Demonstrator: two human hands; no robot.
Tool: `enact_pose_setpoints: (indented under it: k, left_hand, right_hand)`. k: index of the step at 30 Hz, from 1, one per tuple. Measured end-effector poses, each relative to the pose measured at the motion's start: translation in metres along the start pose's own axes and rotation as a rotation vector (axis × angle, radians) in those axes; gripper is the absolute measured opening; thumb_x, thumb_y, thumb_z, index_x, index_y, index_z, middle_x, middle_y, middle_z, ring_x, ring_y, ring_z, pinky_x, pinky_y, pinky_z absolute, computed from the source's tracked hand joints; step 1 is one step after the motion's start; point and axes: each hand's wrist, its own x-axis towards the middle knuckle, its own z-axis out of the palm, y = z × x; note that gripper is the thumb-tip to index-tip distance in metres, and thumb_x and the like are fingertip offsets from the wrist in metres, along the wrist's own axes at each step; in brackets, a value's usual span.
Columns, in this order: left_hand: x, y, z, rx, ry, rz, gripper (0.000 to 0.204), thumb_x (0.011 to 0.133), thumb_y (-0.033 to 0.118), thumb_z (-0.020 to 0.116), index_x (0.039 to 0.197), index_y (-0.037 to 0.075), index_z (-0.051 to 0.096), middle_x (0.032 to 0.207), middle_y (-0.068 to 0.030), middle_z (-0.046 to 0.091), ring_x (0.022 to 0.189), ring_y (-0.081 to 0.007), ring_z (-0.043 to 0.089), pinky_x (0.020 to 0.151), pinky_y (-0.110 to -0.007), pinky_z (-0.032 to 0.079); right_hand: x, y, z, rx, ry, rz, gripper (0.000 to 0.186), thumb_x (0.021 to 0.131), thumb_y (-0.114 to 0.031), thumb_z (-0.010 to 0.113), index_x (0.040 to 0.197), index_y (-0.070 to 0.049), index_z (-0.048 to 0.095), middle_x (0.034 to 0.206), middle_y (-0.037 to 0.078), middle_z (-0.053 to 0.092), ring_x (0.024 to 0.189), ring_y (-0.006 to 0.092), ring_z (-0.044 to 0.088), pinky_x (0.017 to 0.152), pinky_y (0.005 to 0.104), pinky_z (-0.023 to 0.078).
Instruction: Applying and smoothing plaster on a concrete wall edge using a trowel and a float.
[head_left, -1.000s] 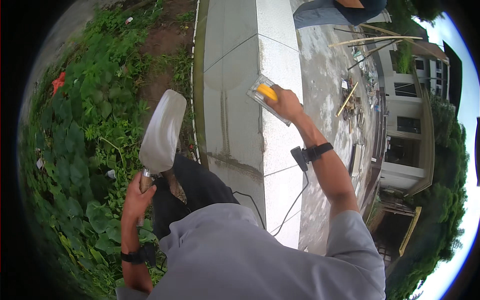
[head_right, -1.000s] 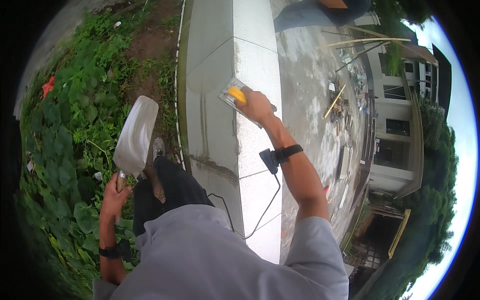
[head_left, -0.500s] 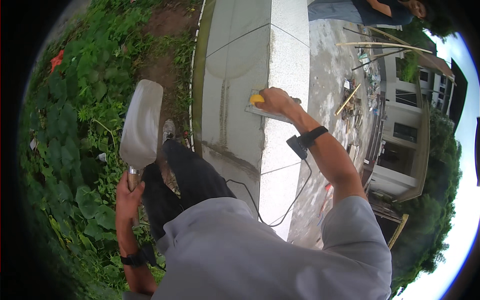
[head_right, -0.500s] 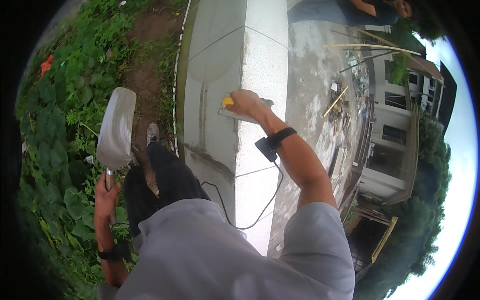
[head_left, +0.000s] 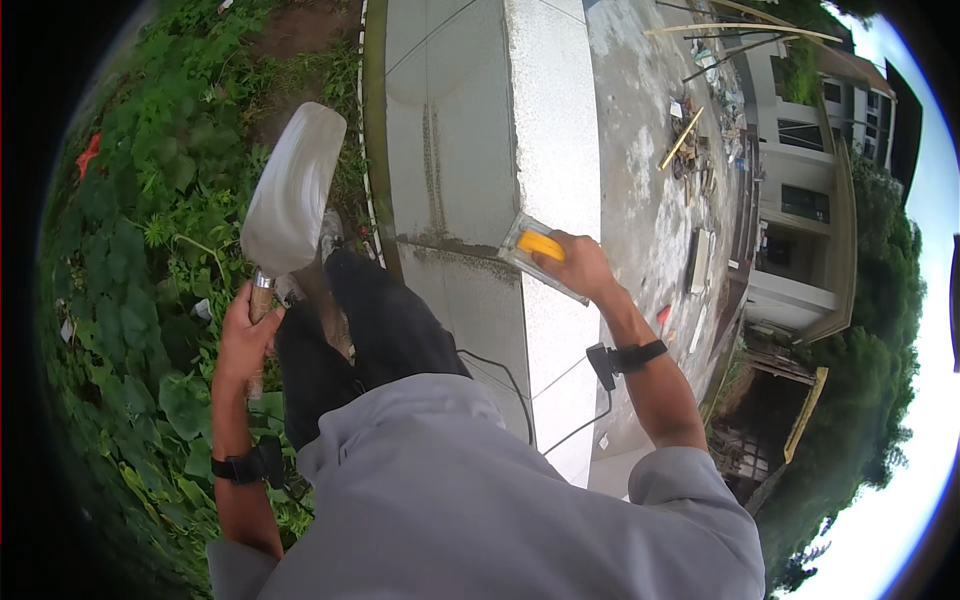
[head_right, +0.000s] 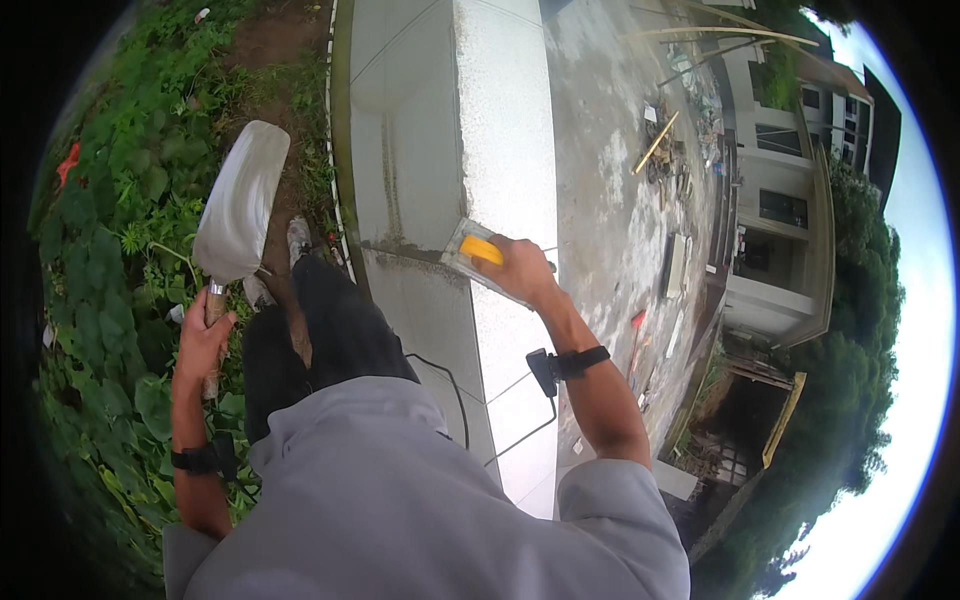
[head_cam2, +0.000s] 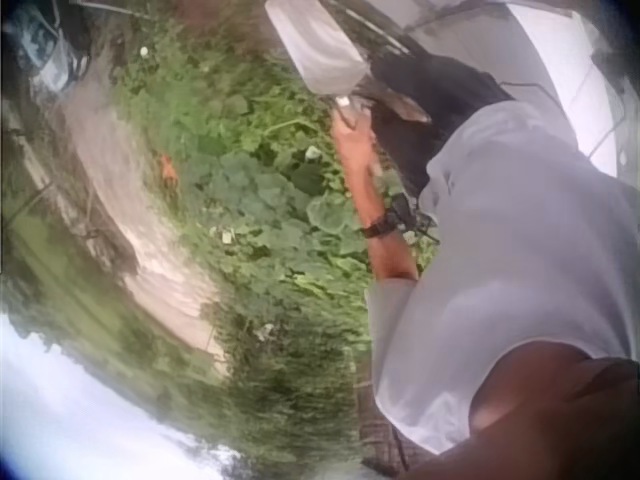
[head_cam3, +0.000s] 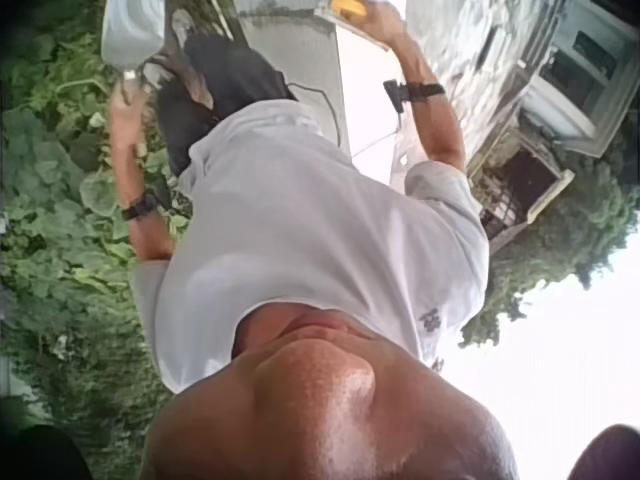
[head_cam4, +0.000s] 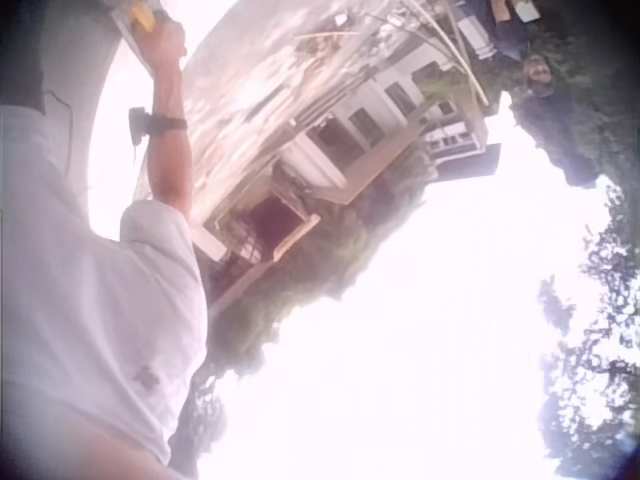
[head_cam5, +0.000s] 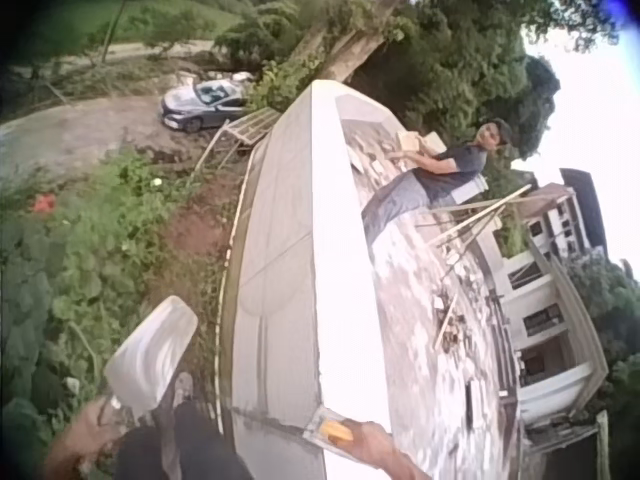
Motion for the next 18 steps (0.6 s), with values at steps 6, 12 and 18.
enact_pose_setpoints:
  k: [6, 12, 18]
  left_hand:
    - [-0.005, -0.014, 0.008, 0.066, -0.116, -0.021, 0.042, 0.088, 0.012, 0.066, 0.126, 0.001, 0.051, 0.069, 0.0012, 0.050, 0.051, -0.0071, 0.048, 0.045, -0.025, 0.041]
    - [-0.025, -0.028, 0.031, 0.045, -0.109, -0.019, 0.042, 0.087, 0.012, 0.066, 0.126, 0.001, 0.051, 0.068, 0.0012, 0.050, 0.050, -0.0073, 0.049, 0.045, -0.025, 0.042]
    - [-0.053, -0.052, 0.052, 0.058, -0.047, -0.025, 0.042, 0.088, 0.012, 0.065, 0.126, 0.001, 0.051, 0.067, 0.0016, 0.050, 0.049, -0.0072, 0.049, 0.045, -0.025, 0.041]
  right_hand:
    - [-0.007, 0.008, -0.024, -0.236, 0.080, -0.082, 0.040, 0.087, -0.040, 0.066, 0.103, -0.003, 0.068, 0.078, 0.021, 0.068, 0.074, 0.0379, 0.068, 0.071, 0.0459, 0.054]
    - [0.031, -0.025, 0.047, -0.447, -0.087, -0.195, 0.037, 0.085, -0.037, 0.066, 0.098, -0.002, 0.069, 0.077, 0.019, 0.069, 0.075, 0.0370, 0.069, 0.071, 0.0450, 0.055]
    - [0.006, -0.029, 0.079, -0.387, -0.255, -0.289, 0.035, 0.085, -0.036, 0.065, 0.094, -0.003, 0.070, 0.079, 0.019, 0.070, 0.078, 0.0370, 0.069, 0.073, 0.0454, 0.055]
